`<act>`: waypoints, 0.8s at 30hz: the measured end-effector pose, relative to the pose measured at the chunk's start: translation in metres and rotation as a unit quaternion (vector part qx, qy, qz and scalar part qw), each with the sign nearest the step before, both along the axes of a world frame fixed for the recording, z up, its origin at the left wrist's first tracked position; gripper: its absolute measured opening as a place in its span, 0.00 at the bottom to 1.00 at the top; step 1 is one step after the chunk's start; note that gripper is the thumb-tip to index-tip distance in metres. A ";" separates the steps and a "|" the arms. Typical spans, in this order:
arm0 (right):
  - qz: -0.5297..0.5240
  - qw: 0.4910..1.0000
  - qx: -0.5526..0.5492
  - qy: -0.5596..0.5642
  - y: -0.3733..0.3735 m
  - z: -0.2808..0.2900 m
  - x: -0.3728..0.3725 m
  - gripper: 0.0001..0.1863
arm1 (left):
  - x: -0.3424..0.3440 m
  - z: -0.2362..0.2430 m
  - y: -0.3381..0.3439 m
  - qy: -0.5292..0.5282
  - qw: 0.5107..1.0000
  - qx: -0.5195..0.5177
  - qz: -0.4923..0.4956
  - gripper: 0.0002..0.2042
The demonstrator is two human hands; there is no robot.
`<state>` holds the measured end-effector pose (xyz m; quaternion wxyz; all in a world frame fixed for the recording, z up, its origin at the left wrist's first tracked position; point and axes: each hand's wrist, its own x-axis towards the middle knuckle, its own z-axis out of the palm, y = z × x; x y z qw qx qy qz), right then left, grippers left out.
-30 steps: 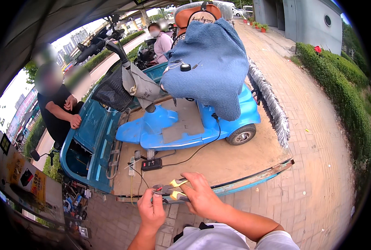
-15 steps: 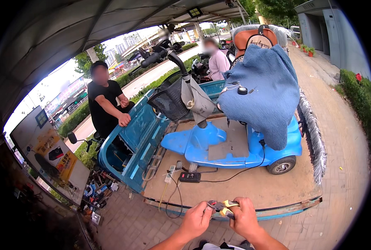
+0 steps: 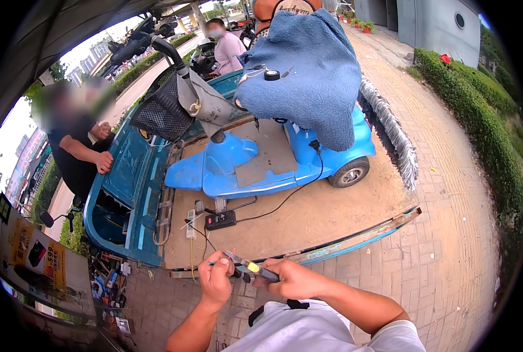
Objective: The person retrieves a wire and pliers from a cluttered workshop, then moves outside to repair a blue electric tricycle. They strip wire ends, connect them to the handlebar wiring harness, and wrap the connections with electrical tape while another person holds the vehicle steady.
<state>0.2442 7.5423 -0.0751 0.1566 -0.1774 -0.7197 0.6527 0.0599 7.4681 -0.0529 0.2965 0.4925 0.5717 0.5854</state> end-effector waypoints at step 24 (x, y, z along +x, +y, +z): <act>0.252 0.697 -0.592 0.318 -0.002 -0.051 0.034 0.16 | 0.062 -0.010 0.039 -0.400 0.892 0.048 -0.206 0.09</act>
